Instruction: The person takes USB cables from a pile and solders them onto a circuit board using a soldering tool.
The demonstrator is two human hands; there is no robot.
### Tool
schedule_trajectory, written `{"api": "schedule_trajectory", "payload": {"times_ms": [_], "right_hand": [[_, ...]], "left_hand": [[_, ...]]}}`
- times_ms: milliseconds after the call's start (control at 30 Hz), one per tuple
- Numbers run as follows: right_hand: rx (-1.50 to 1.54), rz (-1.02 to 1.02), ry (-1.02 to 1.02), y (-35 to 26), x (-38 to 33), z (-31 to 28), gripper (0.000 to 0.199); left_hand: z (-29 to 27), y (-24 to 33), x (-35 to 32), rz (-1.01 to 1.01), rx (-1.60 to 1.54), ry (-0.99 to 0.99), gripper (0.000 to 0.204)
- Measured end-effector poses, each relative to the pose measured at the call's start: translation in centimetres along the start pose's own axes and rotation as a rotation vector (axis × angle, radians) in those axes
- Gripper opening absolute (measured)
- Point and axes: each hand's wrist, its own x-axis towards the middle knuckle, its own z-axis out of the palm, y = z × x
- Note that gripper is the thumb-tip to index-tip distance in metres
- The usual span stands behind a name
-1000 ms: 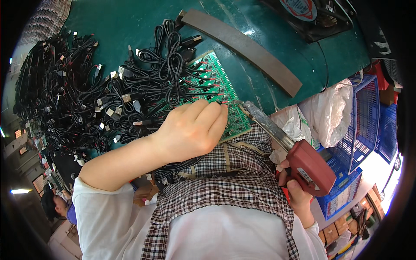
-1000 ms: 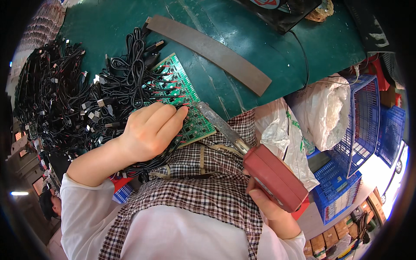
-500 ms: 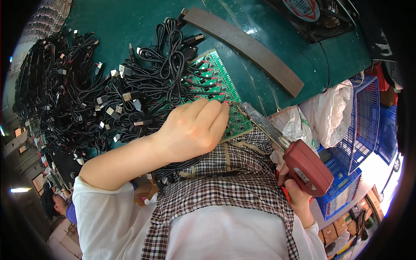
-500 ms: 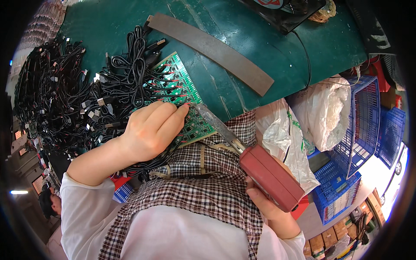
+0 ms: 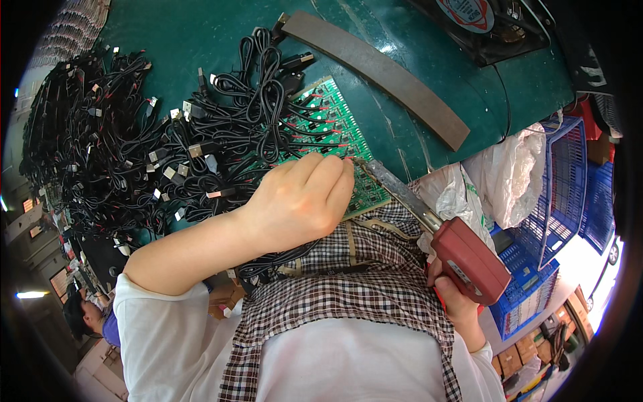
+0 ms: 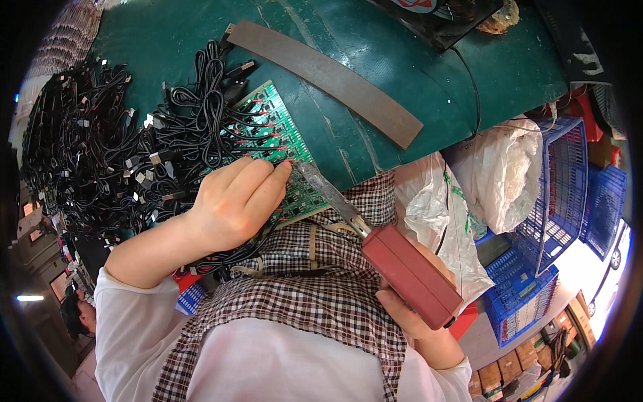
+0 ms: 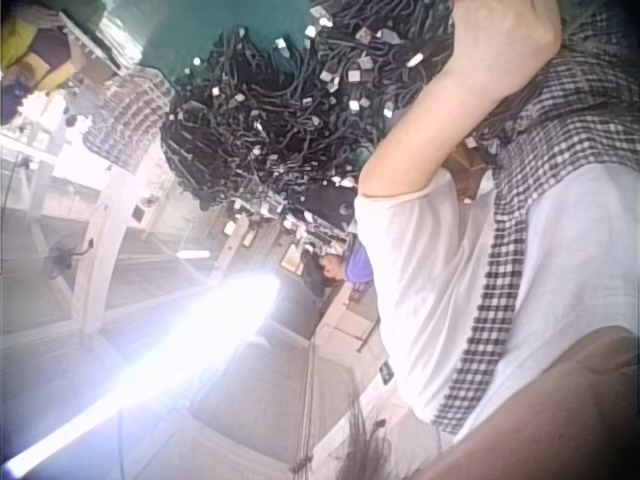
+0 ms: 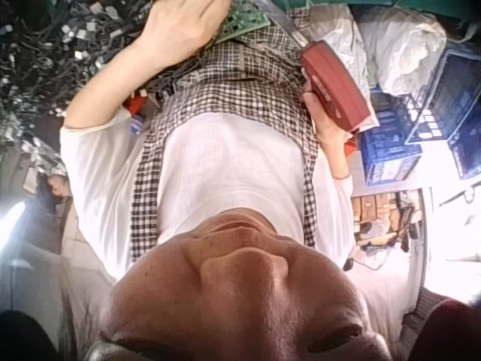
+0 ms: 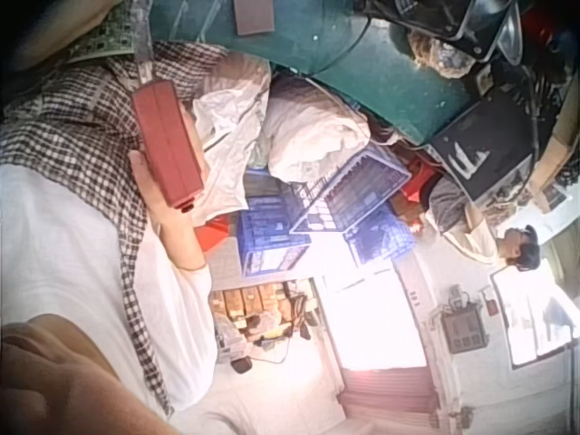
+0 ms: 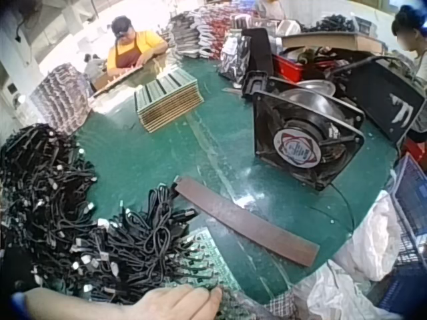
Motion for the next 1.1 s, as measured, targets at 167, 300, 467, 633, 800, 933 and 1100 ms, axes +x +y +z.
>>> {"api": "schedule_trajectory", "payload": {"times_ms": [167,300,467,633,800,933,1100], "right_hand": [[0.209,0.022,0.012,-1.3,0.5,0.9,0.062],[0.180,-0.022,0.033,-1.4,0.6,1.2,0.066],[0.173,-0.014,0.028,-1.6,0.5,1.3,0.066],[0.310,-0.119,-0.024,-0.8,0.3,0.7,0.055],[0.328,-0.138,-0.028,-0.9,0.0,0.7,0.054],[0.343,-0.157,-0.025,-0.7,-0.1,1.0,0.053],[0.175,0.001,0.080,-1.1,-0.3,1.5,0.063]], "left_hand": [[0.1,0.0,0.0,-0.001,-0.010,0.005,0.022],[0.1,0.0,0.0,0.001,-0.011,0.018,0.022],[0.4,-0.3,-0.2,-0.068,-0.116,0.026,0.018],[-0.3,-0.4,0.6,-0.320,-0.414,0.002,0.013],[-0.5,0.0,1.1,-0.492,-0.532,-0.088,0.010],[-0.2,-0.1,1.1,-0.439,-0.458,-0.104,0.009],[0.0,0.2,1.2,-0.468,-0.447,-0.108,0.011]]}}
